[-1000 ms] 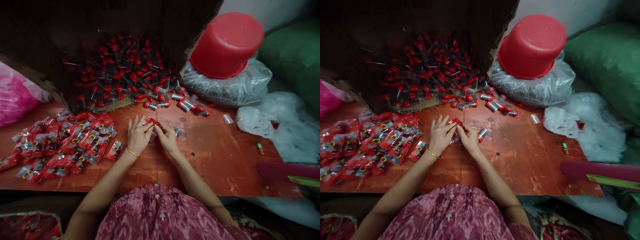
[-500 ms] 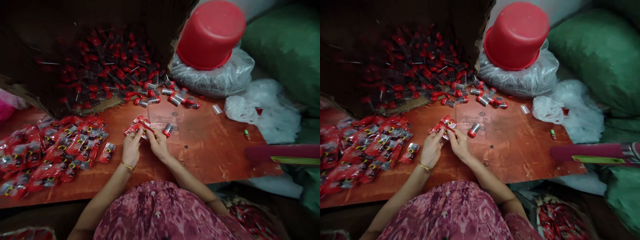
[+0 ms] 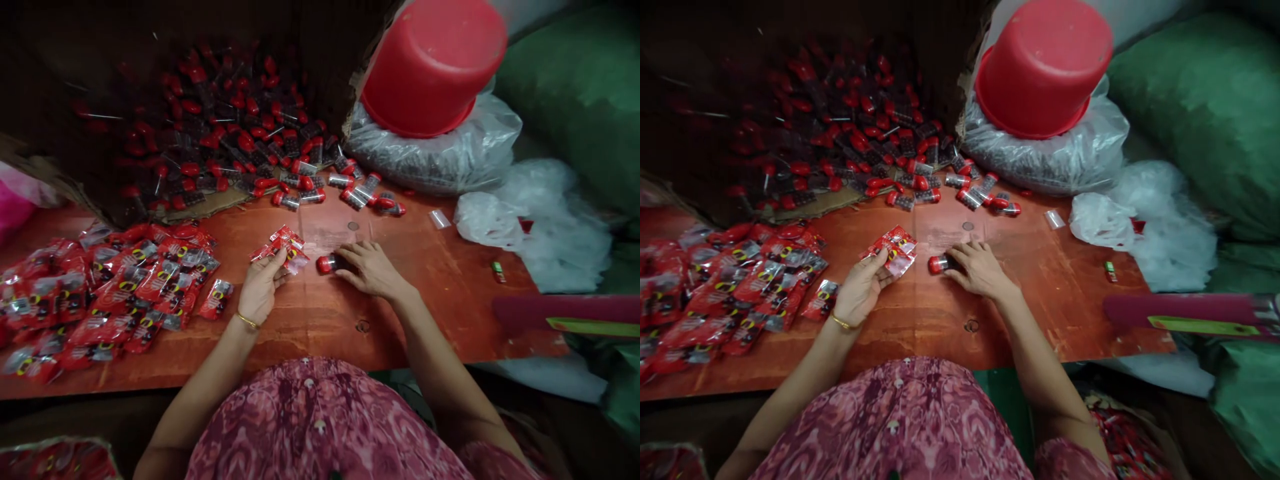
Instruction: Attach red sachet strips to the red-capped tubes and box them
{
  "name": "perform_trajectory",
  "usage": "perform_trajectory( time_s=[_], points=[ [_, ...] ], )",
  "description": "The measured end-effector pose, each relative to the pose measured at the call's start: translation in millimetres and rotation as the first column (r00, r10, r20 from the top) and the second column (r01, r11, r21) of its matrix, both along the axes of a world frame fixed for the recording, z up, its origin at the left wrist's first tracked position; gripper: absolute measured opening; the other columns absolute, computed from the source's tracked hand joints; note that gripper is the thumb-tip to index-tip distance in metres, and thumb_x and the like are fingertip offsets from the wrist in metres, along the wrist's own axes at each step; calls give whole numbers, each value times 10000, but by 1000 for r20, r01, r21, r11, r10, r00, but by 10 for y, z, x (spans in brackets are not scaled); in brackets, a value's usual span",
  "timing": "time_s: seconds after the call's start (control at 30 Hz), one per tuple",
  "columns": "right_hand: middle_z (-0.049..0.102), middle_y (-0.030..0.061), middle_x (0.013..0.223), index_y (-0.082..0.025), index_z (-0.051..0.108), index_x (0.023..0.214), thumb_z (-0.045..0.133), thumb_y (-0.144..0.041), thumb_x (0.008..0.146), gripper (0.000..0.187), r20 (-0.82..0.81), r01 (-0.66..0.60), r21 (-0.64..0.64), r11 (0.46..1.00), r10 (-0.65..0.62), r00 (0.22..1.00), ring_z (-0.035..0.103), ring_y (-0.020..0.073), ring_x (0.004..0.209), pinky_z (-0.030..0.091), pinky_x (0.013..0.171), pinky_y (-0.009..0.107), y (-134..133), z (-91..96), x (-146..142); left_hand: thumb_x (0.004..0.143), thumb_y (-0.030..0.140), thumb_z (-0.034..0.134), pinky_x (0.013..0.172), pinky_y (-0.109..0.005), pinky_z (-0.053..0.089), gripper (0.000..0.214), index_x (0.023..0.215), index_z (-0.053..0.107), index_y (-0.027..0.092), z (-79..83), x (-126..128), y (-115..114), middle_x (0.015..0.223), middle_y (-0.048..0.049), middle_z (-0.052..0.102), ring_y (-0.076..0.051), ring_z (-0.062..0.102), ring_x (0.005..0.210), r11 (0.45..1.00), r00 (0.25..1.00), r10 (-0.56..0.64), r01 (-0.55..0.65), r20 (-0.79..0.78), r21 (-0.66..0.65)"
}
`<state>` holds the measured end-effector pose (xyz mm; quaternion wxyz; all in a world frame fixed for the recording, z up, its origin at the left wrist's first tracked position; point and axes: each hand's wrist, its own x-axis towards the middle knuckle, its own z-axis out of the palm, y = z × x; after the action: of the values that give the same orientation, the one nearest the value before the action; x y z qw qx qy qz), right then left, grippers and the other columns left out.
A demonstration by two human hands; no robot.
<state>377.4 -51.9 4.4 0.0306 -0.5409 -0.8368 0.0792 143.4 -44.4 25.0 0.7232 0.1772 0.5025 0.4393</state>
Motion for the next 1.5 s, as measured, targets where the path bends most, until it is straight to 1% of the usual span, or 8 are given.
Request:
perform_trajectory(
  time_s=[0.27, 0.37, 0.5, 0.67, 0.97, 1.17, 1.37, 1.5],
  points=[
    [654, 113, 918, -162, 591, 925, 494, -358, 854, 230, -307, 242, 5, 970, -229, 924, 560, 231, 839, 418, 732, 348, -278, -224, -184, 508, 427, 808, 586, -194, 453, 379, 729, 656, 159, 14, -21, 9, 683, -3, 695, -91, 621, 599, 999, 1000, -13, 13, 9, -33],
    [635, 56, 790, -179, 559, 930, 499, -354, 843, 204, -573, 333, -111, 936, -334, 748, 564, 179, 692, 437, 636, 299, -415, -146, -325, 492, 430, 812, 578, -194, 448, 367, 679, 658, 155, 29, 3, 2, 645, -4, 689, -89, 608, 567, 999, 1000, -12, 12, 9, -43],
    [618, 9, 754, -203, 567, 921, 528, -345, 824, 176, -776, 246, -250, 937, -345, 527, 537, 124, 593, 430, 550, 247, -521, 53, -524, 501, 454, 799, 596, -207, 453, 357, 623, 659, 149, 36, 25, -23, 644, -16, 689, -101, 610, 585, 999, 999, -35, 34, -17, -20],
    [593, -5, 672, -195, 601, 837, 569, -368, 786, 184, -836, 184, -337, 923, -384, 392, 508, 113, 551, 414, 508, 235, -497, 171, -659, 487, 475, 795, 598, -226, 443, 368, 536, 643, 143, 34, 42, -49, 570, 0, 650, -96, 560, 549, 997, 994, -20, 28, -111, 75],
    [534, -51, 571, -202, 566, 891, 575, -445, 775, 269, -846, 225, -480, 848, -515, 136, 465, 83, 398, 411, 404, 224, -478, 57, -834, 507, 456, 788, 640, -239, 449, 359, 638, 685, 139, 8, 88, -71, 623, 0, 661, -103, 559, 590, 986, 997, -13, 25, -76, 165],
    [525, -58, 580, -199, 559, 896, 566, -416, 797, 239, -890, 309, -405, 860, -448, 81, 442, 60, 404, 387, 405, 200, -441, 40, -985, 477, 360, 824, 669, -234, 453, 333, 686, 683, 143, -15, 203, -140, 691, -12, 681, -105, 579, 630, 985, 999, -5, -2, 41, 170],
    [441, -104, 448, -198, 490, 810, 556, -491, 795, 300, -845, 181, -517, 837, -533, 53, 364, 51, 302, 340, 330, 191, -333, 19, -1069, 564, 377, 785, 632, -221, 443, 293, 688, 670, 138, -85, 218, -171, 666, -8, 662, -97, 555, 615, 974, 991, -64, 37, 116, 225],
    [479, -96, 496, -208, 462, 807, 576, -513, 775, 328, -857, 204, -505, 839, -515, -3, 441, 58, 361, 374, 366, 182, -254, 29, -1127, 566, 409, 778, 511, -210, 403, 332, 700, 658, 131, -89, 177, -120, 600, 6, 626, -82, 496, 512, 958, 989, -106, 74, 99, 278]
  ],
)
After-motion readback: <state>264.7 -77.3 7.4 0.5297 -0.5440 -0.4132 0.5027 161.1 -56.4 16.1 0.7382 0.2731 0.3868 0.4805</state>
